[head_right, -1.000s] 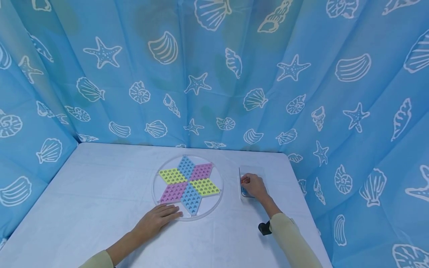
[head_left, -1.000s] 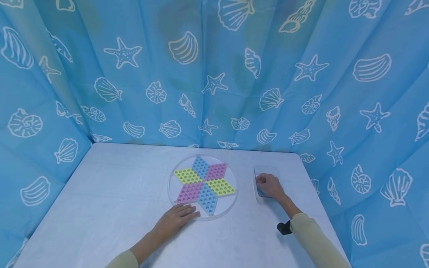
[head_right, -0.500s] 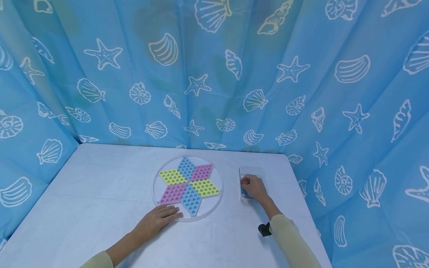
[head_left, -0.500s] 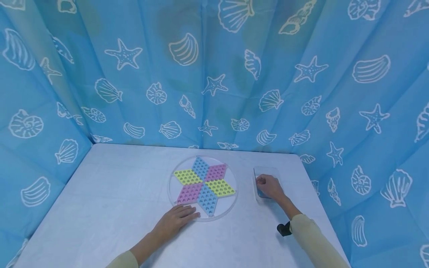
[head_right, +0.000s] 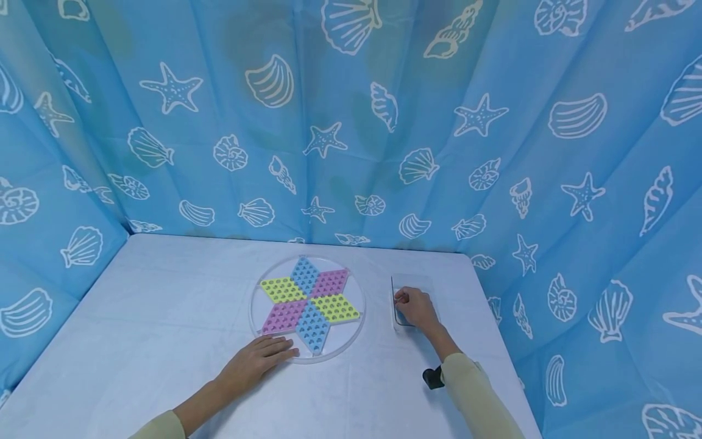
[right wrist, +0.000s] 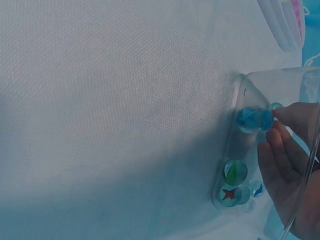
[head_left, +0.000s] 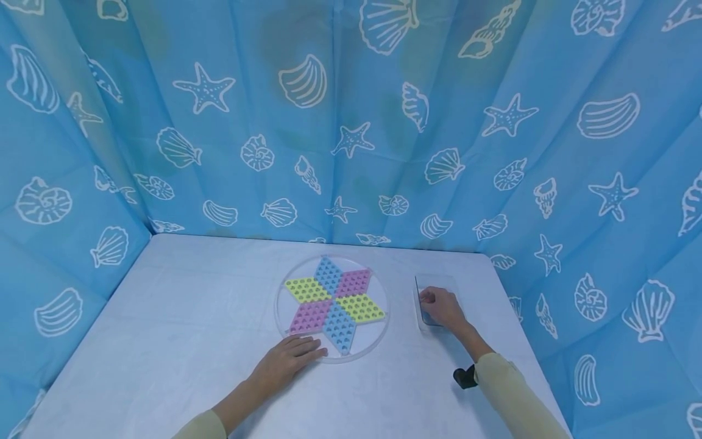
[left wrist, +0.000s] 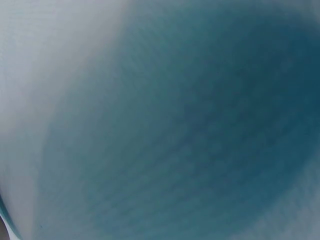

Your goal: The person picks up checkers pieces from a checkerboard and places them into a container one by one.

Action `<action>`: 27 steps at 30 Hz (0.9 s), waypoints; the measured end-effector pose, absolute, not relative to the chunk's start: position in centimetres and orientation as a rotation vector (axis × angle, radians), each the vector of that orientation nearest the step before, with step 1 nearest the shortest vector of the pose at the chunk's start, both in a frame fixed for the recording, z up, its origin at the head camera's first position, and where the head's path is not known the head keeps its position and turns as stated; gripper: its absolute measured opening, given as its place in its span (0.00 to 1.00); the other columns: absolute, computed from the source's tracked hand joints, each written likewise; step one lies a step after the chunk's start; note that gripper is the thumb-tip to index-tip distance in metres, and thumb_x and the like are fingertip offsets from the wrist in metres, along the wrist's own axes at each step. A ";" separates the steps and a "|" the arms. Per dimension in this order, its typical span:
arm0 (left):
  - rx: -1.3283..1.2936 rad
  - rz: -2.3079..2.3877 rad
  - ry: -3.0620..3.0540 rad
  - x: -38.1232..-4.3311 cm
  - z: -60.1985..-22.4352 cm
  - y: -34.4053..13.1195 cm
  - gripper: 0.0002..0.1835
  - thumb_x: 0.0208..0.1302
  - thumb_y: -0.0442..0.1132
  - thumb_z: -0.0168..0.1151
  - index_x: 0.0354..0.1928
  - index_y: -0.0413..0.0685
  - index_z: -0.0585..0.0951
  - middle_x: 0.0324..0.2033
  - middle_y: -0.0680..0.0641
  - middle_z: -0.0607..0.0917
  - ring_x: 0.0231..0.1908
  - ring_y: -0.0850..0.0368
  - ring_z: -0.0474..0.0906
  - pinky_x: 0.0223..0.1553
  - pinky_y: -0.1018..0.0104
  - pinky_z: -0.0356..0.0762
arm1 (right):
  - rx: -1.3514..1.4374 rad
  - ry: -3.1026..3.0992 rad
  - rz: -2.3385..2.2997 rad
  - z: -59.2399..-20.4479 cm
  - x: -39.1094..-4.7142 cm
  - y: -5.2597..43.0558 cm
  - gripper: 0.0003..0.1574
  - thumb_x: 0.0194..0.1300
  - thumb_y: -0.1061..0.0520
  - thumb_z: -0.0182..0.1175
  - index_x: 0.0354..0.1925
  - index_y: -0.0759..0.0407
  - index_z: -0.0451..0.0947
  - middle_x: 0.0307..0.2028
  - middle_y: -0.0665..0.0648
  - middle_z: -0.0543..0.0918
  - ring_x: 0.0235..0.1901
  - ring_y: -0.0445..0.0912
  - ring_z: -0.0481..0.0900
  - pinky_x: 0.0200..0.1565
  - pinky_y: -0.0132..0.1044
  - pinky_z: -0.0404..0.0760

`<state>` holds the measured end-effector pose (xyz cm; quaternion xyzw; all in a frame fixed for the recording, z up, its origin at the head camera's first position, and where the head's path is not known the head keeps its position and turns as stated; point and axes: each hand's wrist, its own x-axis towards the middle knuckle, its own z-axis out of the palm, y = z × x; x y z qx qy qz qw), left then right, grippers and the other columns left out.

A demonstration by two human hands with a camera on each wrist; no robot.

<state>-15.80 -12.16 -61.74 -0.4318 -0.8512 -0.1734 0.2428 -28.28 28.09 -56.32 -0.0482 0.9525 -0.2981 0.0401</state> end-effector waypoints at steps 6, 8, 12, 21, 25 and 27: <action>-1.189 -0.462 -2.328 -15.9 -61.7 -12.1 0.21 0.62 0.34 0.57 0.58 0.49 0.82 0.53 0.46 0.85 0.54 0.49 0.81 0.58 0.52 0.79 | -0.134 2.929 -0.893 -55.6 -28.1 28.2 0.12 0.67 0.63 0.61 0.48 0.64 0.81 0.41 0.60 0.84 0.44 0.56 0.81 0.49 0.52 0.83; -1.194 -0.468 -2.319 -15.9 -61.6 -12.1 0.21 0.63 0.35 0.56 0.58 0.48 0.82 0.53 0.46 0.85 0.53 0.49 0.81 0.58 0.51 0.79 | -0.158 2.948 -0.881 -55.2 -28.0 28.3 0.12 0.67 0.63 0.61 0.48 0.64 0.81 0.41 0.60 0.84 0.44 0.55 0.81 0.49 0.52 0.83; -1.200 -0.484 -2.310 -16.0 -61.4 -12.1 0.20 0.64 0.36 0.53 0.57 0.48 0.83 0.52 0.45 0.85 0.52 0.47 0.82 0.57 0.50 0.80 | -0.196 2.982 -0.873 -54.4 -28.0 28.6 0.11 0.68 0.63 0.61 0.48 0.64 0.81 0.43 0.61 0.85 0.45 0.56 0.81 0.51 0.53 0.83; -1.215 -0.481 -2.306 -16.2 -61.3 -12.5 0.19 0.65 0.36 0.54 0.57 0.48 0.83 0.52 0.45 0.86 0.52 0.47 0.82 0.56 0.50 0.80 | -0.256 3.025 -0.886 -52.9 -28.0 28.8 0.13 0.71 0.59 0.60 0.50 0.65 0.81 0.44 0.61 0.85 0.47 0.57 0.82 0.52 0.53 0.83; -1.223 -0.512 -2.317 -16.3 -60.8 -13.0 0.22 0.58 0.33 0.66 0.57 0.46 0.83 0.53 0.44 0.85 0.52 0.47 0.82 0.55 0.50 0.81 | -0.299 3.052 -0.861 -52.0 -27.6 28.6 0.14 0.72 0.59 0.58 0.51 0.65 0.80 0.45 0.62 0.85 0.47 0.57 0.82 0.52 0.53 0.83; -1.203 -0.529 -2.330 -16.5 -60.1 -13.2 0.26 0.53 0.31 0.72 0.57 0.46 0.83 0.53 0.44 0.85 0.51 0.48 0.82 0.55 0.51 0.81 | -0.324 3.076 -0.840 -51.6 -27.5 28.5 0.15 0.72 0.59 0.58 0.53 0.65 0.80 0.48 0.64 0.84 0.49 0.58 0.81 0.53 0.54 0.83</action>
